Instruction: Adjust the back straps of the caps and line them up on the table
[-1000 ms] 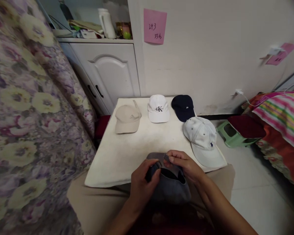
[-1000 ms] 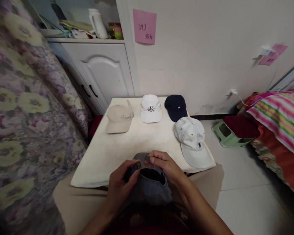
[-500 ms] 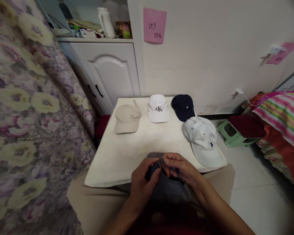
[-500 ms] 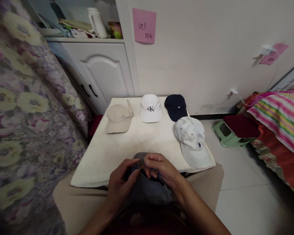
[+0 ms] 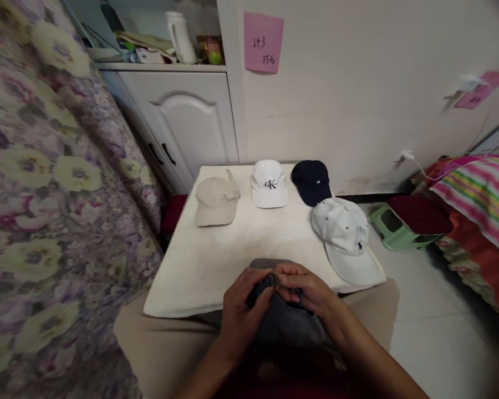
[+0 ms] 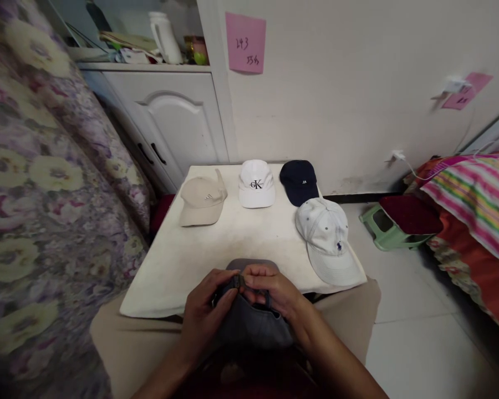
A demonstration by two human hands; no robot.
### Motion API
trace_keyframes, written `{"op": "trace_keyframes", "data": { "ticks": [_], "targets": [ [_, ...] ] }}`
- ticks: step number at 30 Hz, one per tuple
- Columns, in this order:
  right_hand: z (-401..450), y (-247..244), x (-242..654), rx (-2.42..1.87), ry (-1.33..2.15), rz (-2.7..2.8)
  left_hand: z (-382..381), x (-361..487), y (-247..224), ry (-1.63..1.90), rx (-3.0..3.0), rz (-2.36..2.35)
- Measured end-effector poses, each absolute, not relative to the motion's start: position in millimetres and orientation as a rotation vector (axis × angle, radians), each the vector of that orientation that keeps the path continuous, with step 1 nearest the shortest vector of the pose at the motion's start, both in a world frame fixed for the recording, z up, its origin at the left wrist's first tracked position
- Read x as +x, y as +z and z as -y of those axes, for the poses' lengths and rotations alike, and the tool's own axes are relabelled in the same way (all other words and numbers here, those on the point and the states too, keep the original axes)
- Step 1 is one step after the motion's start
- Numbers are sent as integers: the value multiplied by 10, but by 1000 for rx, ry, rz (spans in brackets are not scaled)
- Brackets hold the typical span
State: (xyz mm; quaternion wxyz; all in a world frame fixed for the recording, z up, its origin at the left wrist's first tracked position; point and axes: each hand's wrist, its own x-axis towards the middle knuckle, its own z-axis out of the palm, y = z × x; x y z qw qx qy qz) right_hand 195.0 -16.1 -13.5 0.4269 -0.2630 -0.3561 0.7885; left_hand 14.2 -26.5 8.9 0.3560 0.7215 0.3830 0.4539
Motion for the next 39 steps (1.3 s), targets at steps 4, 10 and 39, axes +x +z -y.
{"op": "trace_keyframes", "data": {
  "ticks": [4,10,39],
  "targets": [
    [146,-199,1942,-627,2001,871,251,150,98,1161,1821,-973],
    [122,-295,1898,-552,2098,774,228,144,82,1143,1745,-966],
    [194,-125,1971,-742,1819,865,189,121,104,1015,1969,-1017]
  ]
}}
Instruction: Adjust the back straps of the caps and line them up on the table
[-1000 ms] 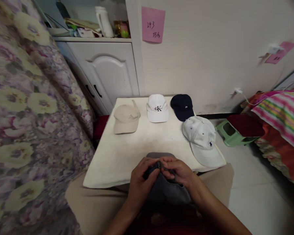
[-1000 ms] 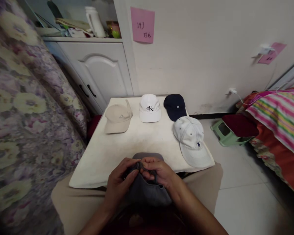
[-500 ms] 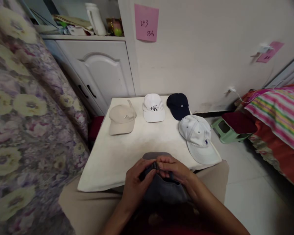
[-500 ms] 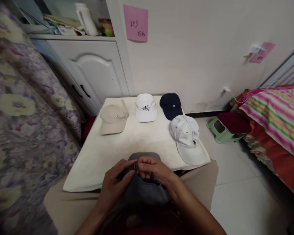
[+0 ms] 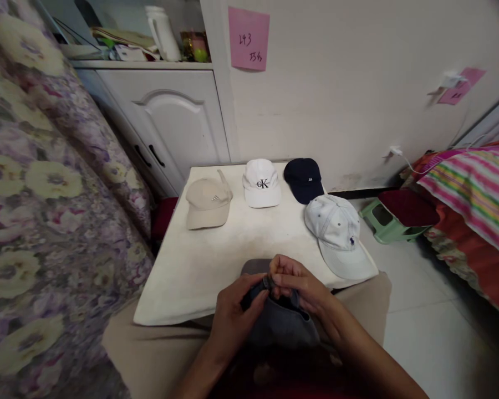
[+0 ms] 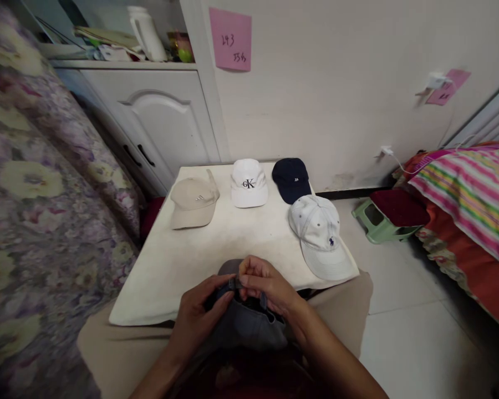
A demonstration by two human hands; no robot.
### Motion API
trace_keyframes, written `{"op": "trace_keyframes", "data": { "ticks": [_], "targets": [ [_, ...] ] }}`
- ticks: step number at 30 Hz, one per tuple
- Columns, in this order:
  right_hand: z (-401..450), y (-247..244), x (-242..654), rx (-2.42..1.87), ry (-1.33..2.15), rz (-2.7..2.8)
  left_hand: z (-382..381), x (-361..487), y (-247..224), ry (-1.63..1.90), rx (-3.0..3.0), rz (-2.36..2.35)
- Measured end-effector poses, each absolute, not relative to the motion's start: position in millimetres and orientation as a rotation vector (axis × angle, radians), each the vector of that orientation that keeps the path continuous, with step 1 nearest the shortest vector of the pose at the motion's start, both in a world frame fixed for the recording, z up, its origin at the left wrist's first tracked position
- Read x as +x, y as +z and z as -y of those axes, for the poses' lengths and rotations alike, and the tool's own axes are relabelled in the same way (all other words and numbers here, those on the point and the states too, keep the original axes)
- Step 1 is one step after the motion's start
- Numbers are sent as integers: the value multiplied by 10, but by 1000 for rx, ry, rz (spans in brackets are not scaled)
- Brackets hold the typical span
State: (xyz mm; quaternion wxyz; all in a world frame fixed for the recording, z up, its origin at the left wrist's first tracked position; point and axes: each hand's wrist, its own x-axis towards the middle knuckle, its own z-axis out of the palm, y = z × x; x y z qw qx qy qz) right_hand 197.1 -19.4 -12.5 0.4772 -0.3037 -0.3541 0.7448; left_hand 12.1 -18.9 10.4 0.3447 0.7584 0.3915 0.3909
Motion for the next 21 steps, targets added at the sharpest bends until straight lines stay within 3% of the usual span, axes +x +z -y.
{"op": "trace_keyframes", "data": {
  "ticks": [21],
  "targets": [
    [243,-61,2034,-868,1534,1222,227,159,164,813,1665,-1092]
  ]
}}
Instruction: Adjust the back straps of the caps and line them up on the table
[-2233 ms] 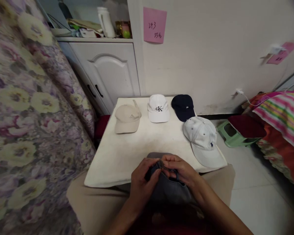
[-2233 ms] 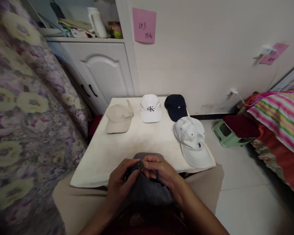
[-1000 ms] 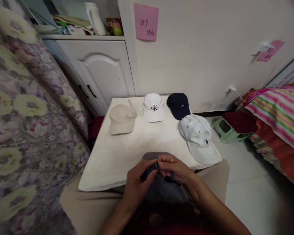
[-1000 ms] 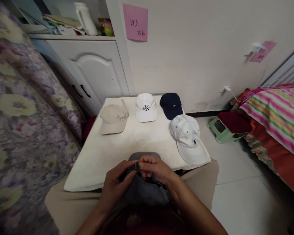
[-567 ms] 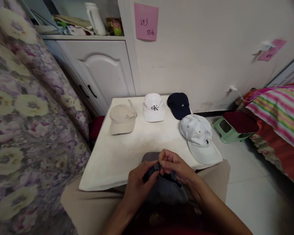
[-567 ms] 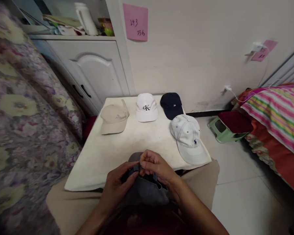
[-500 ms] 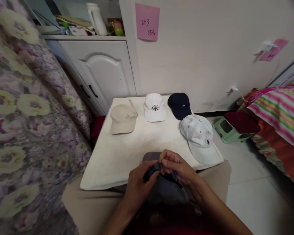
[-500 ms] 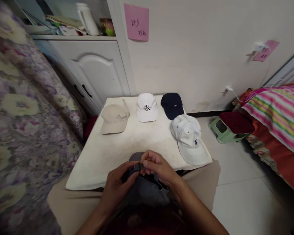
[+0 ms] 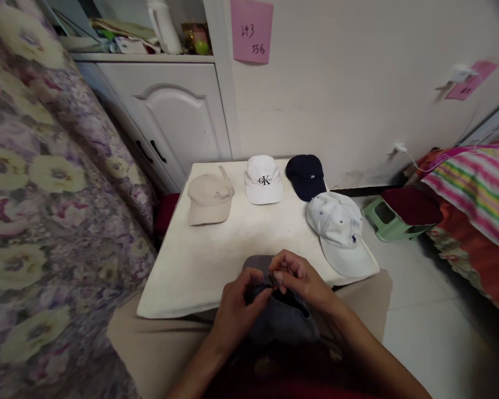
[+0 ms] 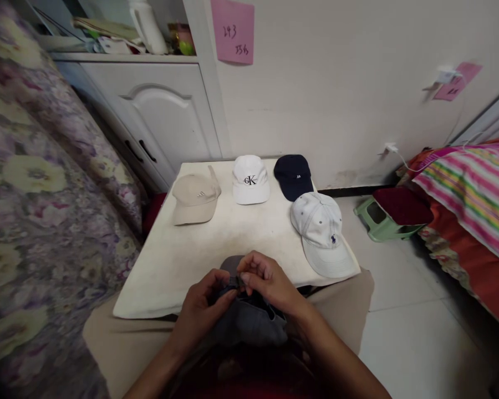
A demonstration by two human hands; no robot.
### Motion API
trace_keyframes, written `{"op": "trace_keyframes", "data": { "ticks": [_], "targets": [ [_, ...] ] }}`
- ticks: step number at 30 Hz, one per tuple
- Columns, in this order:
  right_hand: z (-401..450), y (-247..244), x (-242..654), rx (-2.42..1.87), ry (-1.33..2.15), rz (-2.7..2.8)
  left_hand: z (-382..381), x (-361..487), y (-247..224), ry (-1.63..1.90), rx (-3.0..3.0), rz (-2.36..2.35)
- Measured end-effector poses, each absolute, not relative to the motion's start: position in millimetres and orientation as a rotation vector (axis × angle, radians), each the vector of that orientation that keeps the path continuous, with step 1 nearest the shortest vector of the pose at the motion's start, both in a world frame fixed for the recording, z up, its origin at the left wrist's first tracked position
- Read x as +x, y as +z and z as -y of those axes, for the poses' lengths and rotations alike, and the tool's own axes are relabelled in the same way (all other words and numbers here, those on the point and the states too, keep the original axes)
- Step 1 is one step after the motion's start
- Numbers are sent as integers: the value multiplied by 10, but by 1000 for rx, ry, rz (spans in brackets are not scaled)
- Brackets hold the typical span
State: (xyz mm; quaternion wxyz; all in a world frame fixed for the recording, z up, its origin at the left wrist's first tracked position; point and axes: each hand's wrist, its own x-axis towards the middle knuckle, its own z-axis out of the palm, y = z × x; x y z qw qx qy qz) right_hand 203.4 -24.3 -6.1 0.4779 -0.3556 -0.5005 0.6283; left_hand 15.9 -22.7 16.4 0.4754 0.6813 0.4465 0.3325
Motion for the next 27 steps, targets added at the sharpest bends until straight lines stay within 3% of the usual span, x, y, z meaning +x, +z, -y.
{"op": "trace_keyframes", "data": {
  "ticks": [9,16,27],
  "targets": [
    [295,-48,2010,-893,1578,1208,206,176,169,819,1593,-1120],
    [303,-33,2001,-1092,1196,1465,206,203,178,833,1623,-1123],
    [329,-49,2018,-1101,1242,1470,185,71,201,743,1398,-1044]
  ]
}}
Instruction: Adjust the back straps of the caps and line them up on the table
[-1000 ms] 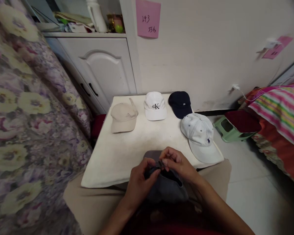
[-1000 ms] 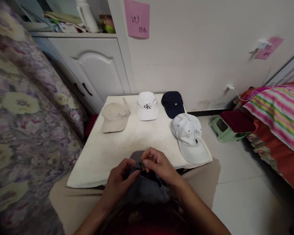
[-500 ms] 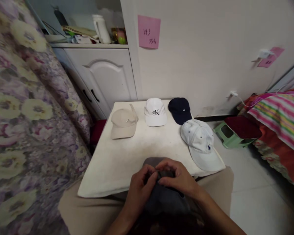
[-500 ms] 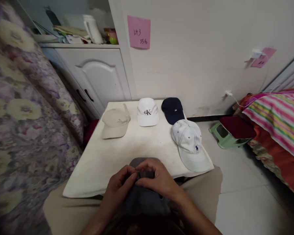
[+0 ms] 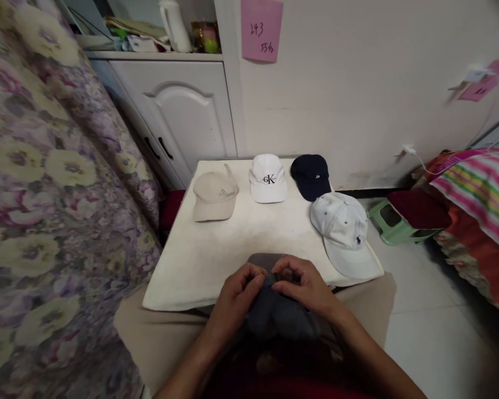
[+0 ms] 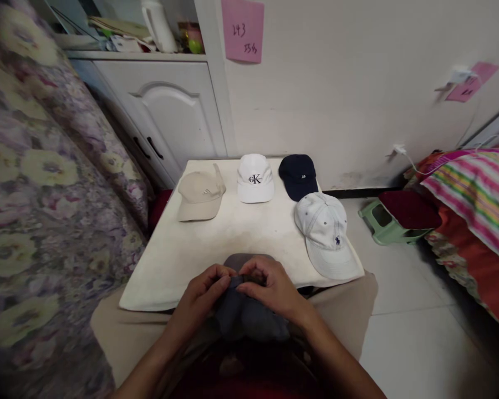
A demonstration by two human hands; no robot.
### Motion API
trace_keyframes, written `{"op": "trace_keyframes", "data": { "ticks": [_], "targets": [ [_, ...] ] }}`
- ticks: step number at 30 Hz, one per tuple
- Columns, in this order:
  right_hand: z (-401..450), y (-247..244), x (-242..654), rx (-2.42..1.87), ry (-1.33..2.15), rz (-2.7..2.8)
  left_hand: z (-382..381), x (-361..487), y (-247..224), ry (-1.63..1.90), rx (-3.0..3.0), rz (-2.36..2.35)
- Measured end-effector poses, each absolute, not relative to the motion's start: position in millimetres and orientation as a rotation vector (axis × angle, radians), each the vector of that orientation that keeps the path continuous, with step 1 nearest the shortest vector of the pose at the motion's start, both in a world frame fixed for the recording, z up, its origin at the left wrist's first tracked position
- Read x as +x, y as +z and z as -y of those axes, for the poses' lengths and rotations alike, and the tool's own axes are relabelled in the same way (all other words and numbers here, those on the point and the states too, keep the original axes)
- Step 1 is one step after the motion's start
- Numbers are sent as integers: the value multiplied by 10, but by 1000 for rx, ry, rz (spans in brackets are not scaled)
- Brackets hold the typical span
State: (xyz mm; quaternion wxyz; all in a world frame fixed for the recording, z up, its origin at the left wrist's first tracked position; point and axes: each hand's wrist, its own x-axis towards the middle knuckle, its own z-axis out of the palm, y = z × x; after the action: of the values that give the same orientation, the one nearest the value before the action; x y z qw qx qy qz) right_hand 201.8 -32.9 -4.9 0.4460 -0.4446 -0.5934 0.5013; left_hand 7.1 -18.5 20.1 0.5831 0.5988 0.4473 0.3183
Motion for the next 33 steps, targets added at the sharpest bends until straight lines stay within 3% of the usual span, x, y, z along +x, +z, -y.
{"op": "trace_keyframes", "data": {
  "ticks": [11,33],
  "targets": [
    [351,-128,2000,-1084,1364,1366,145,-26,164,669,1354,-969],
    [382,-67,2004,-1135,1114,1602,136,16,104,699,1155,-817]
  ]
}}
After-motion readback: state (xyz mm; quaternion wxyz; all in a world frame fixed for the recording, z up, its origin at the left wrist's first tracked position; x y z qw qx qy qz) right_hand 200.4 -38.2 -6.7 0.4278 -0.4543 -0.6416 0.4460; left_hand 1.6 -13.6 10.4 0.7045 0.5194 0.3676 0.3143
